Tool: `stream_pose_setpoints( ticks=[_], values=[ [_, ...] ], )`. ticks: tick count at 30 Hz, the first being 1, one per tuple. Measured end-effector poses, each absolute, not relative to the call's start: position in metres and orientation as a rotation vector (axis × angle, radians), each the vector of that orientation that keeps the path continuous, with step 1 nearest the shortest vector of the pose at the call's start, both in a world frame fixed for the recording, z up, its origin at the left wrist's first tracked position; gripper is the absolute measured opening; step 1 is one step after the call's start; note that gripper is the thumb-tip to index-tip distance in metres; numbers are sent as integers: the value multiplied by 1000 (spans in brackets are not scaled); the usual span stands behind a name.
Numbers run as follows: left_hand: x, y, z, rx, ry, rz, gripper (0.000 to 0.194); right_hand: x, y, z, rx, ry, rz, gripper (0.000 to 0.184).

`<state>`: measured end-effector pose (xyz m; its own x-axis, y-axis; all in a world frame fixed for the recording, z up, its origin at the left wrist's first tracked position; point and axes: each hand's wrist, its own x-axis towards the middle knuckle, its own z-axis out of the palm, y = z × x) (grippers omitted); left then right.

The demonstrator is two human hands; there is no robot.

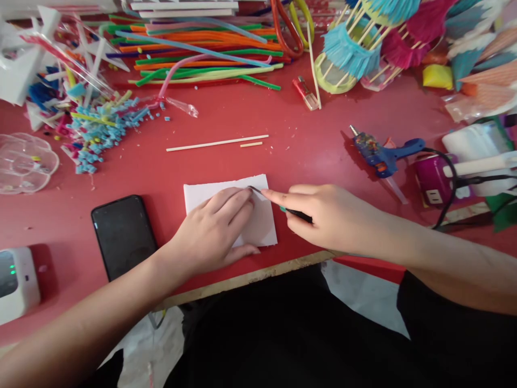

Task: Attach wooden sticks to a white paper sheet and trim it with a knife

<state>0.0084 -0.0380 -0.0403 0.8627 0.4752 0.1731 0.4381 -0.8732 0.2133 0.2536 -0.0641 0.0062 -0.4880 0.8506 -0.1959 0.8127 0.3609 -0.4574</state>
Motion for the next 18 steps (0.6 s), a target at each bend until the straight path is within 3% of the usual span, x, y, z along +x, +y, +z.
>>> stream_pose_setpoints(
  ticks=[18],
  values=[
    [10, -39, -41, 2909, 733, 341, 65, 247, -56, 26, -1646, -2754, 744, 56]
  ],
)
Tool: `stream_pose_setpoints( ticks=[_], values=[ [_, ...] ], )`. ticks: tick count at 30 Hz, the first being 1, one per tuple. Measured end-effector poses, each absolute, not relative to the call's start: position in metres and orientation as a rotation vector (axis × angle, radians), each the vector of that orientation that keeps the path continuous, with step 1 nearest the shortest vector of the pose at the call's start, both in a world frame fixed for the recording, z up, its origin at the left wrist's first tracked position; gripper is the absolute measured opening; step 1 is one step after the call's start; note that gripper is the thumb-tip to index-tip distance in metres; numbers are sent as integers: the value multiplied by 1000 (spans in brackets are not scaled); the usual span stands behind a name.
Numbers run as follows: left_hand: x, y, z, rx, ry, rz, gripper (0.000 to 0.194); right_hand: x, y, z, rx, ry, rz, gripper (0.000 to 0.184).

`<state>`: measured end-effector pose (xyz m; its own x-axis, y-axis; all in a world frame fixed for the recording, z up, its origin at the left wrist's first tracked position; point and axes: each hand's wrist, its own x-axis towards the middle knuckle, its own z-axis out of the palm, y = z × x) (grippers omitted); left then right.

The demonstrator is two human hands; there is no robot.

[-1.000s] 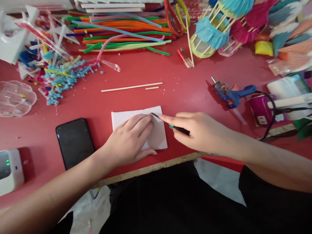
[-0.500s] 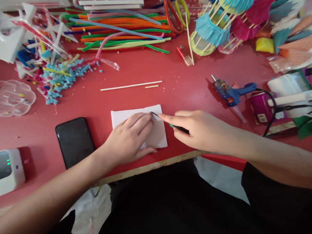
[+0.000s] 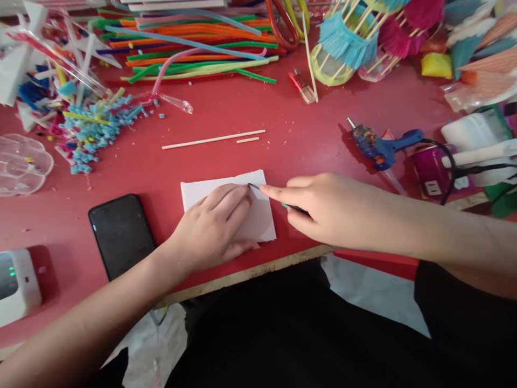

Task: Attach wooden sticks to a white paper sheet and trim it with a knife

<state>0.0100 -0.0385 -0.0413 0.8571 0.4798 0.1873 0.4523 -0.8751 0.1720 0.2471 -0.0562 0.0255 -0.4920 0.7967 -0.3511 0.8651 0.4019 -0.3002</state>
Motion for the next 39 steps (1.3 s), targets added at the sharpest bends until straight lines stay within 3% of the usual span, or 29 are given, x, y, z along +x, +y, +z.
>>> stream_pose_setpoints(
  ticks=[24, 39],
  values=[
    [10, -39, -40, 2901, 733, 320, 74, 250, -65, 31, 1440, 2488, -576, 55],
    [10, -38, -38, 2909, 729, 317, 70, 253, -74, 33, 1434, 2449, -538, 57]
  ],
)
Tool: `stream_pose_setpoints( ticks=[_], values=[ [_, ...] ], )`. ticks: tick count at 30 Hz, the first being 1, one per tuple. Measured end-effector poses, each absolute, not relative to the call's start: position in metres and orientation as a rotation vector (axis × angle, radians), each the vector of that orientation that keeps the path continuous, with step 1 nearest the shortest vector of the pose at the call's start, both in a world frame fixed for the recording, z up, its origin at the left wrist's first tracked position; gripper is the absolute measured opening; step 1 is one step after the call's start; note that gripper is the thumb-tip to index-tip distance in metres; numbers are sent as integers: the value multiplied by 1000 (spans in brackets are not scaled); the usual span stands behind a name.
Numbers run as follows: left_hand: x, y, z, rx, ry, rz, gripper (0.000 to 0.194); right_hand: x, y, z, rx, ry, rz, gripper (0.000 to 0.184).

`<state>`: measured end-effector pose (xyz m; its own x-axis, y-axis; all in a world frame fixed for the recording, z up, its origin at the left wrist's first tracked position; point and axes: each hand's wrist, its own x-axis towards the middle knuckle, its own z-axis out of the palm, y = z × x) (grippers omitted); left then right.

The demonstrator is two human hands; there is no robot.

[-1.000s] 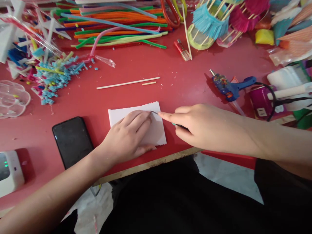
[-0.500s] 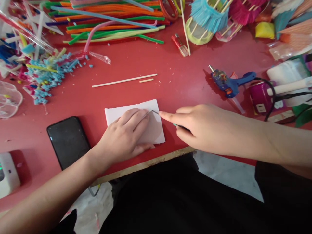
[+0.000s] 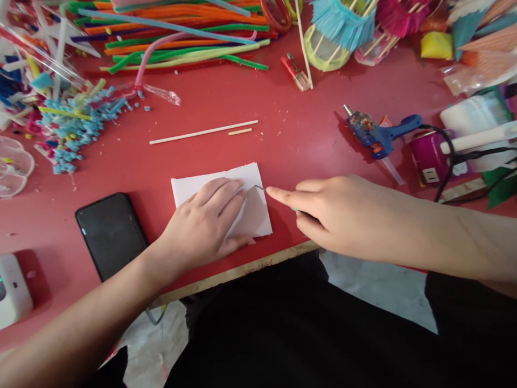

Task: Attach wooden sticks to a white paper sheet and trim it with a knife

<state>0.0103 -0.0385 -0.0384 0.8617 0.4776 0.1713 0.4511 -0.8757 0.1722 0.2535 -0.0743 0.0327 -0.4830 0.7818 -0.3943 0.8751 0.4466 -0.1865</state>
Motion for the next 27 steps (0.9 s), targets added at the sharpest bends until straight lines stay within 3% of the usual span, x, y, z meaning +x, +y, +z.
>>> stream_pose_setpoints(
  ticks=[11, 18, 23, 27],
  values=[
    [10, -38, -41, 2892, 720, 338, 70, 264, -79, 35, 1487, 2505, -582, 56],
    [3, -37, -37, 2854, 789, 212, 72, 282, -85, 38, 2096, 2643, -775, 52],
    [1, -45, -20, 2852, 999, -7, 63, 275, -101, 2, 2879, 2071, -1516, 46],
    [8, -64, -14, 2829, 1217, -94, 58, 263, -111, -26, 3104, 1649, -1961, 43]
  ],
)
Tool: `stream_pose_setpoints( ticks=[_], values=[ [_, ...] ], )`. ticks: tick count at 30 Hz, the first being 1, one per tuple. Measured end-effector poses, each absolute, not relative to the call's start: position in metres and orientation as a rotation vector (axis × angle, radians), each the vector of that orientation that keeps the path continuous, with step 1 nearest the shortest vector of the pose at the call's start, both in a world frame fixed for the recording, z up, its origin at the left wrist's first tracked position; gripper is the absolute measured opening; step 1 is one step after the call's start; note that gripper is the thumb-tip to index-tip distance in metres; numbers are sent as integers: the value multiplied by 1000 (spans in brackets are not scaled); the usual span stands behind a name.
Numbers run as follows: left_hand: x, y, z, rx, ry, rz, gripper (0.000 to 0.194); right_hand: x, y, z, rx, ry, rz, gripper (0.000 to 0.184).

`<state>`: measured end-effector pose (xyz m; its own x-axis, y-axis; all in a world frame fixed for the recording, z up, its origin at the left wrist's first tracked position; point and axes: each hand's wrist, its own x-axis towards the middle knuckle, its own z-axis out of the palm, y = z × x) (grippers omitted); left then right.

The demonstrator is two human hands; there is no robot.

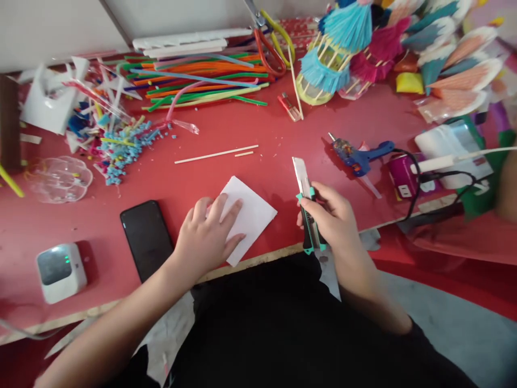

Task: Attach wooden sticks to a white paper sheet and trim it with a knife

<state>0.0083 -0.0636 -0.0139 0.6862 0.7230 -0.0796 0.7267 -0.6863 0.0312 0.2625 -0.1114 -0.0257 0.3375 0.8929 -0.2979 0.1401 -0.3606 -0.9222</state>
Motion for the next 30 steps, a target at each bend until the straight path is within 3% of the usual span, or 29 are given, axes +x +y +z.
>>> stream_pose_setpoints(
  ticks=[6, 15, 23, 30],
  values=[
    [18, -82, -16, 2682, 1407, -52, 56, 255, -118, -31, -1712, -918, 1278, 40],
    [4, -71, -14, 2639, 1242, 171, 40, 252, -99, -27, -1712, -843, 1313, 42],
    [1, -11, -8, 2530, 1425, 222, 24, 252, -91, -31, -1678, -779, 1347, 52],
    [55, 41, -21, 2486, 1438, 160, 21, 252, -88, -28, -1708, -774, 1344, 51]
  ],
)
